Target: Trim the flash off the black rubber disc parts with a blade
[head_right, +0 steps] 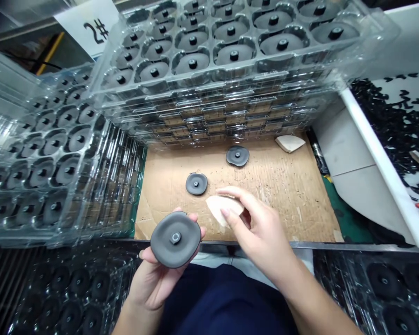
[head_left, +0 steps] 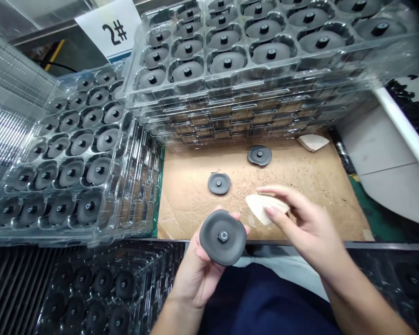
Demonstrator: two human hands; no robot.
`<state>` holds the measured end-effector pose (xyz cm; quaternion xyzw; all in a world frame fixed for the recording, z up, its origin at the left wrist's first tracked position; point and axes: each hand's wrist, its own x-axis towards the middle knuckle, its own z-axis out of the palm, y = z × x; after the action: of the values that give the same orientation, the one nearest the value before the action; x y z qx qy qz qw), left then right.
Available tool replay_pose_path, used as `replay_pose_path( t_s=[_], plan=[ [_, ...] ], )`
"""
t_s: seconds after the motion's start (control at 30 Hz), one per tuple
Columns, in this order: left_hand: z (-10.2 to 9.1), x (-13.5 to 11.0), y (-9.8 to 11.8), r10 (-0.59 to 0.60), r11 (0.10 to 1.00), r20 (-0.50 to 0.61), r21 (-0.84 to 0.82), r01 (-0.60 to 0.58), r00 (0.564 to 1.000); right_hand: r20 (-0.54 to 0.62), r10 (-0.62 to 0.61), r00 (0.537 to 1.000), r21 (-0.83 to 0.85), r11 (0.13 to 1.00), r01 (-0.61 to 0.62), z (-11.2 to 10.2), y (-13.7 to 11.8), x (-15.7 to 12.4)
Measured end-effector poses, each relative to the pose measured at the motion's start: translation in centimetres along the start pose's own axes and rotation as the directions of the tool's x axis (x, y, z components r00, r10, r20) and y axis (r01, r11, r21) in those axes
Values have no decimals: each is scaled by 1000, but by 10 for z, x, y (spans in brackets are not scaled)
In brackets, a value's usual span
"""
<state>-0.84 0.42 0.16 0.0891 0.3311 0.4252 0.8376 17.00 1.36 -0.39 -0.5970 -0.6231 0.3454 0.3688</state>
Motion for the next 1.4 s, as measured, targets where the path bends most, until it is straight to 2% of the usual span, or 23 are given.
replay_pose_path(
  t_s=[0.07,0.13,0.17,0.23,0.3,0.4,0.47,0.53,0.57,0.63,0.67,0.7,0.77,0.83,0.87,0.93,1.0,1.07,1.13,1.23,1.27,1.33,1.4],
  plan=[
    [1,0,-2,30,999,-28,35,-29,999,-28,-251,967,0,968,252,-7,-23,5],
    [0,1,-2,78,994,-94,80,-70,992,39,-410,911,-33,911,411,-7,-38,7],
    [-2,2,-2,105,990,-140,103,-91,984,88,-411,907,-66,906,417,-6,-42,7],
    [-5,2,-1,158,982,-215,136,-130,964,151,-329,932,-170,920,352,-2,-44,7],
    [-5,1,0,183,975,-214,163,-149,960,157,-315,936,-218,914,344,4,-44,6],
    [0,1,1,196,967,-140,189,-168,971,-33,-390,920,-159,911,381,13,-47,1],
    [3,2,2,223,962,-114,185,-200,968,-118,-375,919,-151,922,357,16,-51,-6],
    [5,4,3,234,963,-93,155,-219,968,-68,-321,945,-88,945,314,16,-52,-15],
    [4,6,3,227,967,-79,138,-215,971,-9,-271,963,6,963,271,15,-50,-19],
    [4,8,3,208,973,-57,112,-201,976,101,-129,987,242,965,102,13,-39,-22],
    [3,9,3,210,974,-54,104,-203,976,133,-46,990,344,939,-3,12,-31,-23],
    [3,9,3,217,973,-57,96,-211,975,130,38,991,423,902,-90,11,-21,-23],
    [2,9,3,228,972,-75,76,-223,971,48,202,978,507,839,-198,9,-3,-20],
    [3,8,3,222,974,-96,58,-217,970,-40,305,952,507,827,-244,6,6,-18],
    [3,7,2,215,976,-100,52,-211,971,-81,312,946,484,843,-237,4,4,-17],
    [5,6,1,213,977,-93,48,-210,973,-173,226,959,413,900,-137,0,-10,-14],
    [8,5,-1,222,975,-92,56,-217,971,-225,19,974,285,958,47,0,-32,-11],
    [8,3,-1,220,974,-92,82,-213,971,-178,-239,955,135,955,264,3,-52,-8],
    [7,2,-1,213,973,-99,112,-202,972,-18,-388,922,67,919,388,7,-62,-4],
    [2,1,-2,218,970,-134,134,-200,967,242,-353,904,90,936,341,10,-65,2],
    [1,1,-3,211,972,-137,132,-194,968,275,-328,904,75,944,320,12,-65,4],
    [1,0,-6,177,979,-112,119,-164,978,165,-345,924,-2,937,350,15,-65,8],
    [3,-2,-6,153,984,-89,106,-144,984,37,-412,910,-32,910,413,16,-66,9]
  ],
)
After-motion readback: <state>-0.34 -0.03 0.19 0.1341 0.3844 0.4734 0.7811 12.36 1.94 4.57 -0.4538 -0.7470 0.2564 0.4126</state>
